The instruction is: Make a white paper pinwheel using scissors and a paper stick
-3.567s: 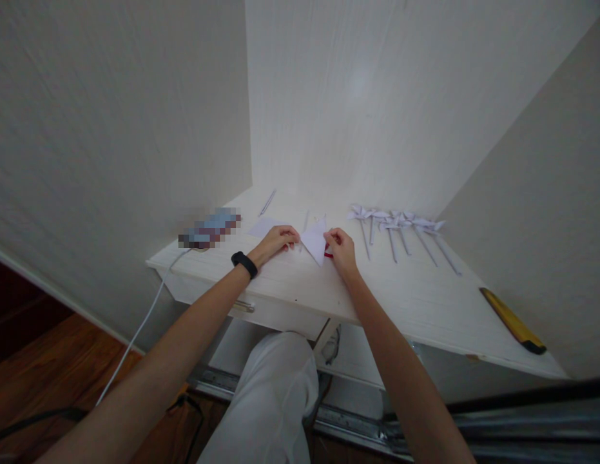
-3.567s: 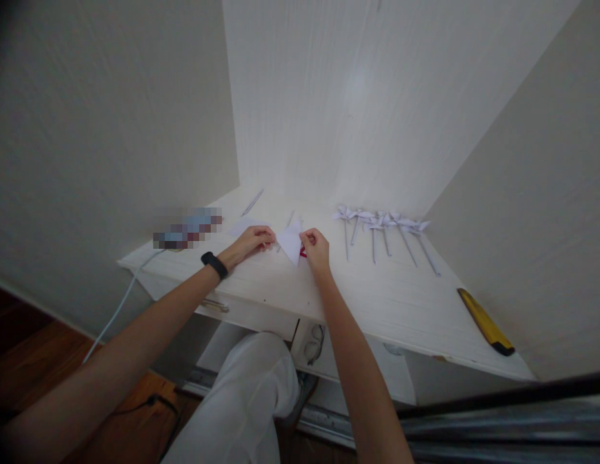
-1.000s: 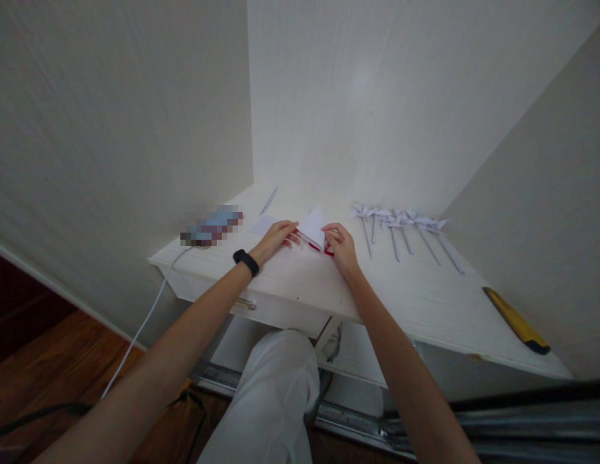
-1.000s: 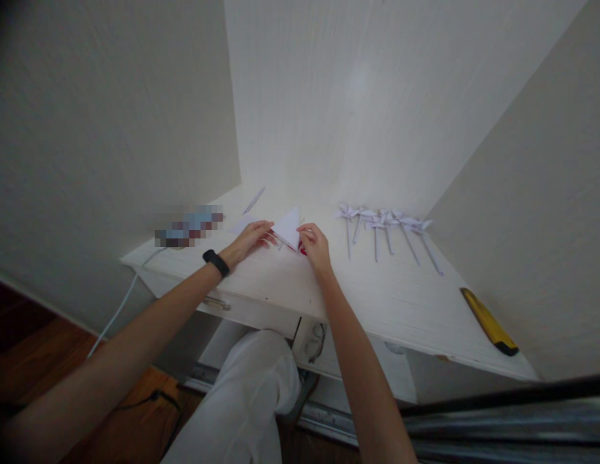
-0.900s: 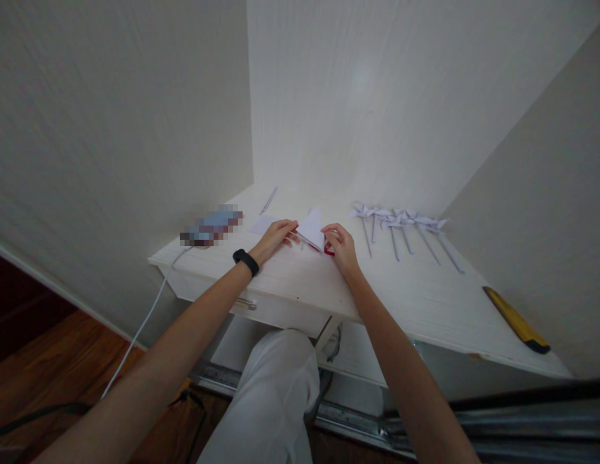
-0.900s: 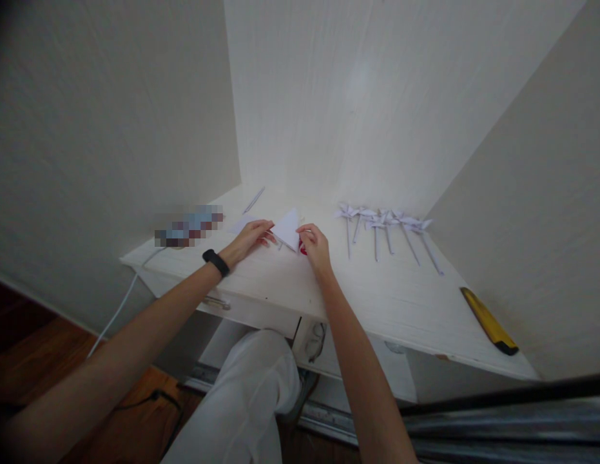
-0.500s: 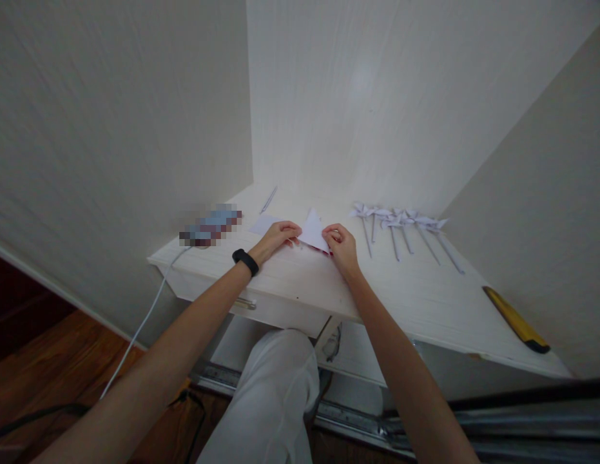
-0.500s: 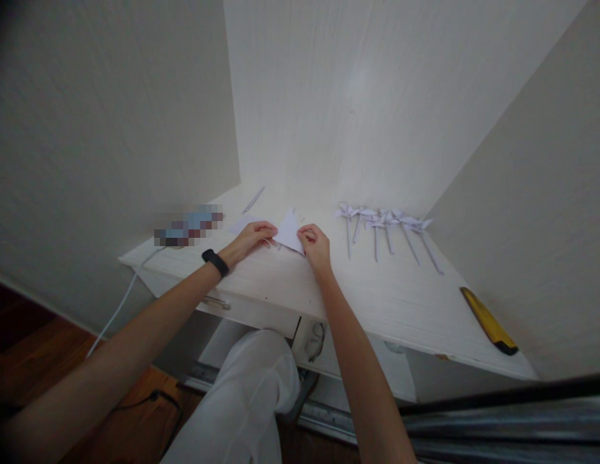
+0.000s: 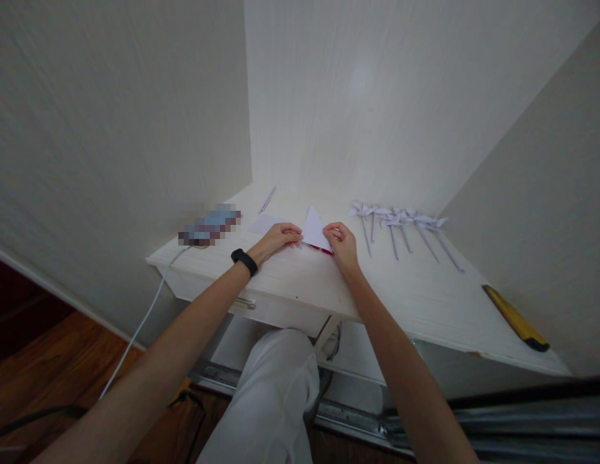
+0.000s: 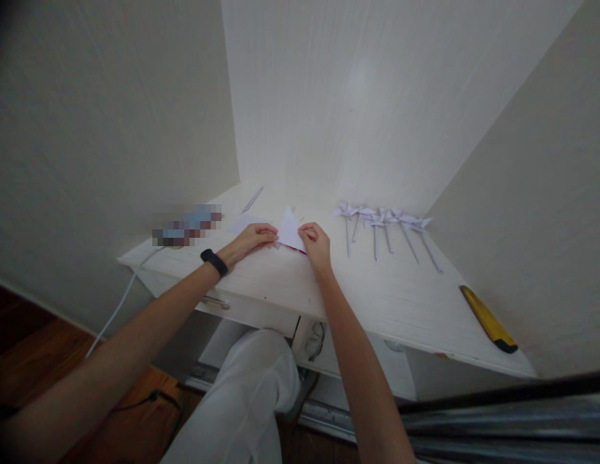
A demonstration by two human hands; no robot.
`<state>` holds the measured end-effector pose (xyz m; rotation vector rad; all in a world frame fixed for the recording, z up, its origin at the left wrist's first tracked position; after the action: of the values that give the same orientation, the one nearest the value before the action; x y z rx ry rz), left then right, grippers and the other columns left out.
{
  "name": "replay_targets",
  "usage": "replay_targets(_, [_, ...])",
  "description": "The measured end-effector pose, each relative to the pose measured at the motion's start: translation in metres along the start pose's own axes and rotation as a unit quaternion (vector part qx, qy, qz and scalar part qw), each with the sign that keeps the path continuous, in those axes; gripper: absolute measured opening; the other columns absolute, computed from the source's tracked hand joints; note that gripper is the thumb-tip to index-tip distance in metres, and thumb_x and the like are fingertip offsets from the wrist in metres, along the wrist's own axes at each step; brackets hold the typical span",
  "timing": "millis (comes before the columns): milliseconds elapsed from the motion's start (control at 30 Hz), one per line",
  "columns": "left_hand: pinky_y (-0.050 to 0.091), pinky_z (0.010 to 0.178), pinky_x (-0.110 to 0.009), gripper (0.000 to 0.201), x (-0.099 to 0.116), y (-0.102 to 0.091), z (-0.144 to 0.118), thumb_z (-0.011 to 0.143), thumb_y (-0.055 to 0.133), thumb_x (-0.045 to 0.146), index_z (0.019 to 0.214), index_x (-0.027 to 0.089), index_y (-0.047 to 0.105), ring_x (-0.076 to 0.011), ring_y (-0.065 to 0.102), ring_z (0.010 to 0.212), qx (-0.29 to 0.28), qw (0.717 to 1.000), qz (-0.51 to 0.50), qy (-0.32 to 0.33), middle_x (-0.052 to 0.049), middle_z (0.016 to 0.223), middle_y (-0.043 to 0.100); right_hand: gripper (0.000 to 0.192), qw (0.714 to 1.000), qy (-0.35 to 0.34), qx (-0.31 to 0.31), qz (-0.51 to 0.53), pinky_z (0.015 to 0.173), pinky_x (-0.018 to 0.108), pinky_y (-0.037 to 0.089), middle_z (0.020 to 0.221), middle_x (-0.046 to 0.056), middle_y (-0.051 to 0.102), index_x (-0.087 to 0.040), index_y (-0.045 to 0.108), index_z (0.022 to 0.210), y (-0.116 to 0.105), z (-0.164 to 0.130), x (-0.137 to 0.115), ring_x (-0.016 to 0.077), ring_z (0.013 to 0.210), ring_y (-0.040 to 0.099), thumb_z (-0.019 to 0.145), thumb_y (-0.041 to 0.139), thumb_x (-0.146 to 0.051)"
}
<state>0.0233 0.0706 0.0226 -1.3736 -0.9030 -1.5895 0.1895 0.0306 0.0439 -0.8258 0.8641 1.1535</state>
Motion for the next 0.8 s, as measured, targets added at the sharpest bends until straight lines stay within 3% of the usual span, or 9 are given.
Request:
replay_targets(233, [0.044,0.061,-0.023,0.020,0.001,0.003,0.000,0.063,0.074,0.021,0.078,0.011,0.065,-0.0088,0.056,0.058,-0.024,0.999,0.013,0.016,-0.003,0.067,0.064,0.017,1.000,-0.001,-0.008,0.011,0.044,0.020,0.027,0.060,-0.003,0.055,-0.021,0.055,0.080,0.001,-0.002,-0.002,0.0096,0.050,0.042,0.074,0.059,-0.036])
replay_targets(500, [0.042,0.061,-0.022,0.022,-0.002,-0.006,0.003,0.061,0.075,0.022,0.077,0.011,0.065,-0.0076,0.054,0.057,0.014,1.000,0.001,0.017,-0.001,0.065,0.063,0.027,1.000,0.007,-0.003,0.001,0.052,0.021,0.038,0.071,-0.002,0.060,-0.022,0.051,0.091,0.002,-0.001,0.006,0.0127,0.064,0.053,0.073,0.060,-0.040])
replay_targets(800, [0.042,0.062,-0.024,0.021,0.003,-0.012,0.003,0.060,0.074,0.022,0.074,0.012,0.064,-0.0088,0.055,0.060,0.044,0.998,0.006,0.041,-0.001,0.068,0.063,0.018,0.998,0.010,0.011,-0.058,0.054,0.024,0.040,0.062,-0.003,0.053,-0.019,0.056,0.073,-0.002,0.003,0.011,0.0109,0.057,0.048,0.070,0.061,-0.037])
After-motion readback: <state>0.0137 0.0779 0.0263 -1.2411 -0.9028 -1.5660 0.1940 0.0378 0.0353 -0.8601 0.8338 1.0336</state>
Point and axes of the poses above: each hand's wrist, its own z-axis towards the middle knuckle, its own y-axis out of the palm, x = y × z, the point moved 9 cm from there along z, towards the middle knuckle
